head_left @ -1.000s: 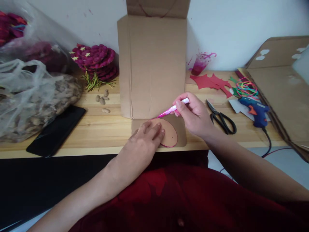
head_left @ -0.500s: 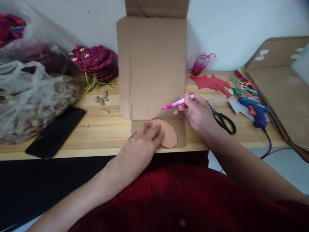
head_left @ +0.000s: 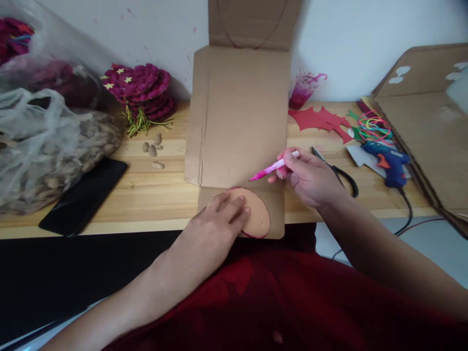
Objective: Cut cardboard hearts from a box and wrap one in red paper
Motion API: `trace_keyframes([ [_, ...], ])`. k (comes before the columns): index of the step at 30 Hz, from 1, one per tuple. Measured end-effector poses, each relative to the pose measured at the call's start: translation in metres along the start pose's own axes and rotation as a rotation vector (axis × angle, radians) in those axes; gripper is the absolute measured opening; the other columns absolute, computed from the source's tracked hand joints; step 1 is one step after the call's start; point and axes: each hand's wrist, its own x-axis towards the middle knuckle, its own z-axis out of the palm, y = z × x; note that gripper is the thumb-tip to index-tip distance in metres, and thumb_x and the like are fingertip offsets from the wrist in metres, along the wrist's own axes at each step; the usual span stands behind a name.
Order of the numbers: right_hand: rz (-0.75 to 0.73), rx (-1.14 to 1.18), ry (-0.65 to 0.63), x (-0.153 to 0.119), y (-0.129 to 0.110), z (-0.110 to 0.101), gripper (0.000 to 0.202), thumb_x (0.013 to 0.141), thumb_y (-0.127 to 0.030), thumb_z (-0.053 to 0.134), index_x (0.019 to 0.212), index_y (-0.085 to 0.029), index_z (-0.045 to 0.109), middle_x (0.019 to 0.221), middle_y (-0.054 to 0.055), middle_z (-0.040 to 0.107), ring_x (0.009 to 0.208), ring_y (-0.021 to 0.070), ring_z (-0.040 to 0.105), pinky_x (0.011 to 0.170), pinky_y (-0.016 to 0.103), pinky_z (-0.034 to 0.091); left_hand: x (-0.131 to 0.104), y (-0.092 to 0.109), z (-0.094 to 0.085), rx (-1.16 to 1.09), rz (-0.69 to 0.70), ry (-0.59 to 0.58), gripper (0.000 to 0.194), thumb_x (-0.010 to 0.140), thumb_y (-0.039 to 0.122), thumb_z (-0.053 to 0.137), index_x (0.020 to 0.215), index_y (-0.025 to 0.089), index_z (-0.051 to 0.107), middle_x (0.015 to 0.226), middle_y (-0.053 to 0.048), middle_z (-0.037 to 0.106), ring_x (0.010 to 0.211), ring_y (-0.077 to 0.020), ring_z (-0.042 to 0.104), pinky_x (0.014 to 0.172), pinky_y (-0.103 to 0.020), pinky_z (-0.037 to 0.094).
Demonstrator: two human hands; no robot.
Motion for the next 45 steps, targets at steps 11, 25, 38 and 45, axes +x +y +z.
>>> trace_keyframes([
  [11,-0.135,-0.141,0.06,-0.013,-0.003,0.014,0.032,0.097,-0.052,0.066,0.085,-0.024,0.059,0.065,-0.004,0.06,0.065,0.0137,0.058,0.069,0.031,0.048,-0.001,-0.002,-0.001,0.0,-0.003,0.035,0.052,0.092,0.001,0.05,0.14,0.017,0.063,0.154,-0.021,0.051,0.143,-0.0357,0.049,0.101,-0.044,0.058],
  [25,-0.334,-0.589,-0.015,-0.024,-0.007,0.033,0.014,0.106,-0.035,0.053,0.099,-0.023,0.057,0.073,-0.002,0.063,0.066,0.0139,0.06,0.065,0.03,0.045,0.005,0.006,-0.008,0.057,-0.033,-0.005,0.053,0.093,0.001,0.046,0.142,0.015,0.058,0.15,-0.021,0.053,0.135,-0.0362,0.054,0.09,-0.042,0.062],
  [38,-0.391,-0.68,-0.045,-0.019,-0.005,0.036,0.009,0.105,-0.03,0.053,0.098,-0.025,0.056,0.072,-0.003,0.064,0.063,0.0142,0.06,0.062,0.029,0.043,0.004,0.005,-0.006,0.033,-0.044,-0.021,0.054,0.094,0.003,0.048,0.144,0.018,0.057,0.151,-0.018,0.052,0.138,-0.0349,0.052,0.094,-0.043,0.061],
  [45,-0.373,-0.68,-0.027,-0.024,-0.007,0.033,0.009,0.104,-0.029,0.052,0.097,-0.025,0.056,0.073,-0.002,0.065,0.066,0.0155,0.063,0.064,0.03,0.045,0.004,0.005,-0.008,0.035,-0.047,-0.023,0.054,0.094,0.002,0.047,0.144,0.018,0.058,0.151,-0.018,0.052,0.137,-0.0347,0.053,0.091,-0.041,0.062],
])
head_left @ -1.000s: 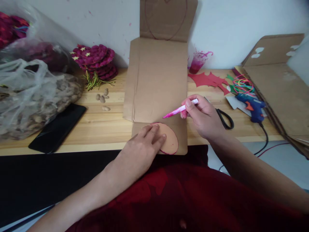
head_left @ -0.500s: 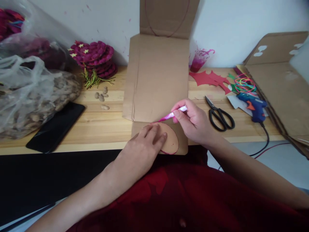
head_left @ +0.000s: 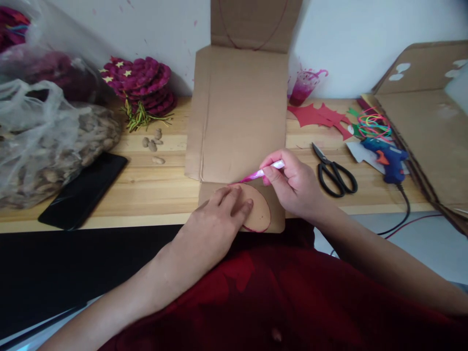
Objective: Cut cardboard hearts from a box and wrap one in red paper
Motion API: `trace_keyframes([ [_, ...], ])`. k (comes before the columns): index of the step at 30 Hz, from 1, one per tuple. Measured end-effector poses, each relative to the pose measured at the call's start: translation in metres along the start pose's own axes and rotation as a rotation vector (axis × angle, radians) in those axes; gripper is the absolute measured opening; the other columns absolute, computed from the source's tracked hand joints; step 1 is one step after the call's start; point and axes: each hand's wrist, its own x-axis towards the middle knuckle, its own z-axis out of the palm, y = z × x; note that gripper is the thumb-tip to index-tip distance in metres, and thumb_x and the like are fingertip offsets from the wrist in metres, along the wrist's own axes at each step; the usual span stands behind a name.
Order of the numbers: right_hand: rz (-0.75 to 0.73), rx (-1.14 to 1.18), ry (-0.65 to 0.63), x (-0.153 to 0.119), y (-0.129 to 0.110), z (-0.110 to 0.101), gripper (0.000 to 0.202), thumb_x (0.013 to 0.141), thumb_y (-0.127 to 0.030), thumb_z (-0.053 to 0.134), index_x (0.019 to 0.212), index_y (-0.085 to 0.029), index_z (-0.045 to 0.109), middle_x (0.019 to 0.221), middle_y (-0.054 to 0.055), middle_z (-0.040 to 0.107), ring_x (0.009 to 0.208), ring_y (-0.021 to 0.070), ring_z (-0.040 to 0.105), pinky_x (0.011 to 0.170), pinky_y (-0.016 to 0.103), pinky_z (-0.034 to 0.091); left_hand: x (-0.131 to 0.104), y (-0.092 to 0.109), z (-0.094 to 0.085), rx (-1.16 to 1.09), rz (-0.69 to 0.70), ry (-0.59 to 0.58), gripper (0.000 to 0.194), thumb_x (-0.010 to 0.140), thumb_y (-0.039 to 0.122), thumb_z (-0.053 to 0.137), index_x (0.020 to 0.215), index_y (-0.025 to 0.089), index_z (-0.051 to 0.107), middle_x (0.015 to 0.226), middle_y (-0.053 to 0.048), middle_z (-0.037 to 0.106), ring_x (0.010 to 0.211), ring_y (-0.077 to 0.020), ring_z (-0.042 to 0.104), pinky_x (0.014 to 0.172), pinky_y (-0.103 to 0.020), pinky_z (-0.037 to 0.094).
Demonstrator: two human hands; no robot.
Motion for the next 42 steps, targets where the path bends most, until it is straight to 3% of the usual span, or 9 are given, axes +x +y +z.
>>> trace_keyframes([
  [16,-0.014,-0.041,0.006,-0.006,0.002,-0.006,0.008,0.103,-0.026,0.053,0.097,-0.022,0.056,0.072,-0.003,0.063,0.063,0.0134,0.059,0.063,0.029,0.042,0.0,-0.002,0.001,-0.032,0.025,0.039,0.056,0.091,-0.002,0.047,0.142,0.016,0.06,0.148,-0.018,0.055,0.135,-0.0348,0.052,0.094,-0.042,0.061],
  [30,-0.043,-0.064,-0.008,-0.008,0.003,-0.008,0.007,0.103,-0.024,0.052,0.097,-0.021,0.055,0.072,-0.003,0.063,0.06,0.0119,0.059,0.06,0.026,0.042,-0.001,-0.003,0.004,-0.036,0.006,0.0,0.062,0.089,-0.002,0.049,0.146,0.018,0.057,0.154,-0.017,0.051,0.141,-0.0351,0.048,0.098,-0.045,0.061],
  [42,-0.04,-0.175,0.015,-0.032,-0.003,-0.022,0.005,0.102,-0.025,0.052,0.1,-0.022,0.056,0.08,-0.001,0.068,0.068,0.0152,0.065,0.063,0.029,0.046,0.0,-0.004,0.0,-0.051,-0.018,-0.046,0.062,0.091,0.0,0.048,0.148,0.022,0.055,0.156,-0.014,0.05,0.142,-0.0328,0.048,0.101,-0.044,0.059],
])
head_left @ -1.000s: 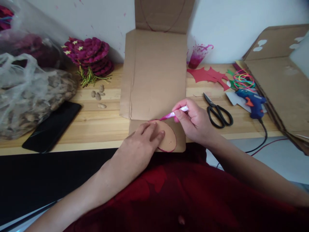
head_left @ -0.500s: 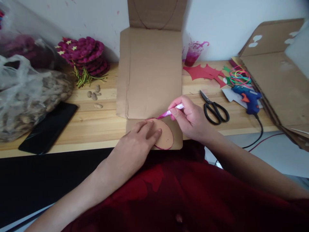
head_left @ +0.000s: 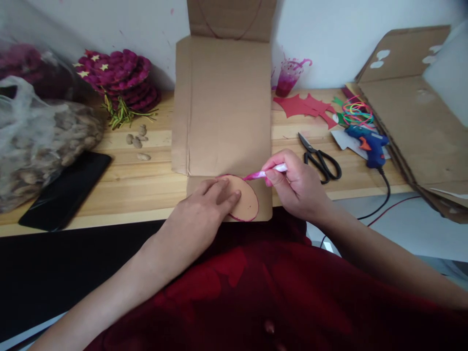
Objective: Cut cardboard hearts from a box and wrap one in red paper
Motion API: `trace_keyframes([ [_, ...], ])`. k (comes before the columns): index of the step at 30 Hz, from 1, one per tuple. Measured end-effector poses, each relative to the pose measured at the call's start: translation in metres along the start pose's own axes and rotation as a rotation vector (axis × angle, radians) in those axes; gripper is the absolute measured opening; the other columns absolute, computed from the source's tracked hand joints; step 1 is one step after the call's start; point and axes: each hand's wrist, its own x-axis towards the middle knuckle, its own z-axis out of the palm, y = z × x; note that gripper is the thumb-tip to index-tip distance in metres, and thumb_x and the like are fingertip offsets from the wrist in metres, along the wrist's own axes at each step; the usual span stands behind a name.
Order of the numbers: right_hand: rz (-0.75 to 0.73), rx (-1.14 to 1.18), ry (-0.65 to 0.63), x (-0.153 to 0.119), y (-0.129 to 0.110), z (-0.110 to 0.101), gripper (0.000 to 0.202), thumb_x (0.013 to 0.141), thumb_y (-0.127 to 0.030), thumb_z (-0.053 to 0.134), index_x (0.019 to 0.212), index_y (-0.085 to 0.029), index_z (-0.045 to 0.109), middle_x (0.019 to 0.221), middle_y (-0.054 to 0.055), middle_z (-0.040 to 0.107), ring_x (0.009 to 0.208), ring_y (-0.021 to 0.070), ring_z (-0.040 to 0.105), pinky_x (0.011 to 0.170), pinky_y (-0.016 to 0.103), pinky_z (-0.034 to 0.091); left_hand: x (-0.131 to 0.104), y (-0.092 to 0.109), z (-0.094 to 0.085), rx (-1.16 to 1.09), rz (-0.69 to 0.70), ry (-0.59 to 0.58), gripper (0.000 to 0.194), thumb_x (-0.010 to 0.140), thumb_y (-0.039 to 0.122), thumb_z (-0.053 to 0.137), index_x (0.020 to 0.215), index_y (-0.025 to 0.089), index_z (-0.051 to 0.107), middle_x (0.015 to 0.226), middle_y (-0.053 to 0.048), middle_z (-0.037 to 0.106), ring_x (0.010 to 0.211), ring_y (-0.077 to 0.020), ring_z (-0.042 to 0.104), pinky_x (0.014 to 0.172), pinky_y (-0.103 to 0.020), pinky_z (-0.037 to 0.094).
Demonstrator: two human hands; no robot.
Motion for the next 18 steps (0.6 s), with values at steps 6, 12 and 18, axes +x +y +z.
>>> trace_keyframes([
  [6,-0.013,-0.026,0.028,-0.008,-0.003,-0.002,0.006,0.103,-0.026,0.052,0.101,-0.023,0.057,0.083,-0.001,0.069,0.069,0.0146,0.065,0.064,0.028,0.046,0.001,-0.001,0.0,0.006,-0.007,-0.003,0.062,0.091,0.0,0.046,0.148,0.024,0.055,0.157,-0.012,0.048,0.139,-0.0327,0.049,0.092,-0.042,0.062],
  [12,-0.007,0.043,0.035,0.001,-0.002,0.008,0.007,0.103,-0.026,0.051,0.1,-0.022,0.056,0.082,0.0,0.067,0.068,0.0144,0.063,0.065,0.028,0.046,0.001,0.0,0.001,0.015,-0.005,0.016,0.06,0.092,0.002,0.048,0.147,0.025,0.055,0.157,-0.012,0.049,0.139,-0.0334,0.049,0.091,-0.042,0.062],
  [18,-0.046,0.065,0.009,0.009,-0.002,0.013,0.007,0.102,-0.025,0.052,0.098,-0.02,0.056,0.079,-0.001,0.065,0.065,0.0125,0.059,0.062,0.026,0.042,0.001,0.0,0.001,0.02,-0.006,0.014,0.059,0.092,0.003,0.05,0.147,0.025,0.055,0.158,-0.012,0.048,0.14,-0.0329,0.048,0.089,-0.04,0.063],
])
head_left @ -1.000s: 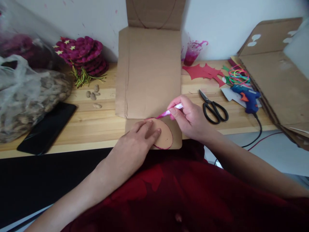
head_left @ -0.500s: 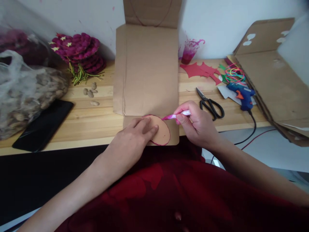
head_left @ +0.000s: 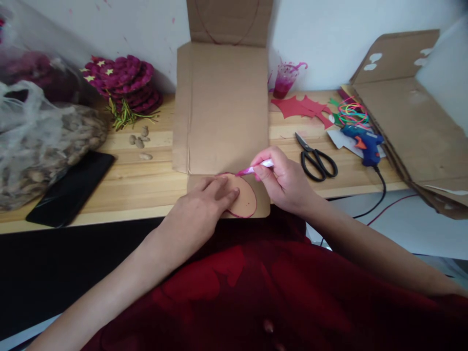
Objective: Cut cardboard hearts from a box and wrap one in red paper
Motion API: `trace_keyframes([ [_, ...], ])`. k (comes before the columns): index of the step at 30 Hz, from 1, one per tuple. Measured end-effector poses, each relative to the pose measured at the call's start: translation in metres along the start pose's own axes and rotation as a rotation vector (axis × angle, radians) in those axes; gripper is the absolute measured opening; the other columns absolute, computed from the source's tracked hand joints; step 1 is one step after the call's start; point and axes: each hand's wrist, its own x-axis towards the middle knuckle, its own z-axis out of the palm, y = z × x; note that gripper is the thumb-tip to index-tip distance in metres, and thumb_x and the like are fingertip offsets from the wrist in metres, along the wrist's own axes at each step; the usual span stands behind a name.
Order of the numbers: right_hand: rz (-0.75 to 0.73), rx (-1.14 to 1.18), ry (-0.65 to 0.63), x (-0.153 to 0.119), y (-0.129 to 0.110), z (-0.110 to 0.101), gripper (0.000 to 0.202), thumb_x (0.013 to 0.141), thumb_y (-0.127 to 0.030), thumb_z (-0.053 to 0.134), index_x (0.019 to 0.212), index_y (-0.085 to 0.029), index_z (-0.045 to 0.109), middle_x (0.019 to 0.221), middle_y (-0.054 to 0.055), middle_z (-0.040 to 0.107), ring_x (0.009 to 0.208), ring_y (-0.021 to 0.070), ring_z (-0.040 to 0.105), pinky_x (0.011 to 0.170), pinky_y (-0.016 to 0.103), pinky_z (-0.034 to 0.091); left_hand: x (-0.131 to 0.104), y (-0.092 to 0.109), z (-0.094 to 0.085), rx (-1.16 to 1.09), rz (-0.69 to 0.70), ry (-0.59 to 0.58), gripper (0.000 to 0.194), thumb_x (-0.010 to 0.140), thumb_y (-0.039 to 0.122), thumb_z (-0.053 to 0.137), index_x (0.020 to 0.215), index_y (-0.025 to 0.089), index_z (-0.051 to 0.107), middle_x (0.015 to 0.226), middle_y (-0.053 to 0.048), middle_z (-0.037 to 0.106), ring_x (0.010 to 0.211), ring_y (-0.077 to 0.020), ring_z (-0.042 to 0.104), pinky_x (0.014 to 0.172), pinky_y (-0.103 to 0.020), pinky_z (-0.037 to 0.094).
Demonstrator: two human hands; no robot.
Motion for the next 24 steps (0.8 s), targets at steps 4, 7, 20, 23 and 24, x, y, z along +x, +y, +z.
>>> trace_keyframes([
  [4,-0.006,-0.034,-0.012,-0.004,-0.002,-0.005,0.007,0.102,-0.025,0.051,0.097,-0.02,0.055,0.081,0.0,0.067,0.067,0.0132,0.061,0.064,0.027,0.043,0.001,0.0,-0.001,-0.01,-0.009,-0.029,0.06,0.093,0.002,0.049,0.148,0.026,0.054,0.159,-0.012,0.046,0.142,-0.0322,0.047,0.098,-0.043,0.059],
  [7,0.023,-0.043,-0.002,-0.01,-0.003,-0.009,0.007,0.102,-0.025,0.051,0.099,-0.021,0.056,0.083,0.0,0.068,0.07,0.0138,0.063,0.065,0.027,0.044,0.001,0.0,-0.003,-0.017,-0.007,-0.041,0.061,0.094,0.001,0.047,0.149,0.024,0.053,0.161,-0.013,0.045,0.142,-0.0325,0.047,0.104,-0.046,0.056],
  [20,-0.002,-0.027,0.003,-0.002,0.004,-0.002,0.007,0.102,-0.026,0.052,0.098,-0.021,0.055,0.083,0.001,0.069,0.069,0.0138,0.062,0.065,0.027,0.045,0.001,-0.001,-0.004,-0.042,-0.001,-0.039,0.057,0.095,0.003,0.046,0.148,0.024,0.055,0.159,-0.015,0.046,0.141,-0.0334,0.048,0.104,-0.048,0.055],
  [23,0.008,-0.052,-0.005,-0.006,0.002,-0.005,0.008,0.102,-0.026,0.052,0.098,-0.021,0.056,0.084,0.001,0.069,0.071,0.0146,0.064,0.066,0.028,0.046,0.001,-0.002,-0.003,-0.041,0.005,-0.027,0.057,0.096,0.004,0.046,0.149,0.025,0.054,0.159,-0.014,0.046,0.141,-0.0331,0.048,0.105,-0.048,0.054],
  [24,0.014,-0.056,-0.004,-0.008,0.001,-0.007,0.008,0.102,-0.026,0.052,0.099,-0.021,0.056,0.085,0.001,0.07,0.072,0.0148,0.064,0.067,0.028,0.046,0.001,-0.002,-0.003,-0.04,0.005,-0.028,0.057,0.096,0.004,0.046,0.149,0.025,0.054,0.159,-0.014,0.046,0.141,-0.0329,0.048,0.105,-0.048,0.054],
])
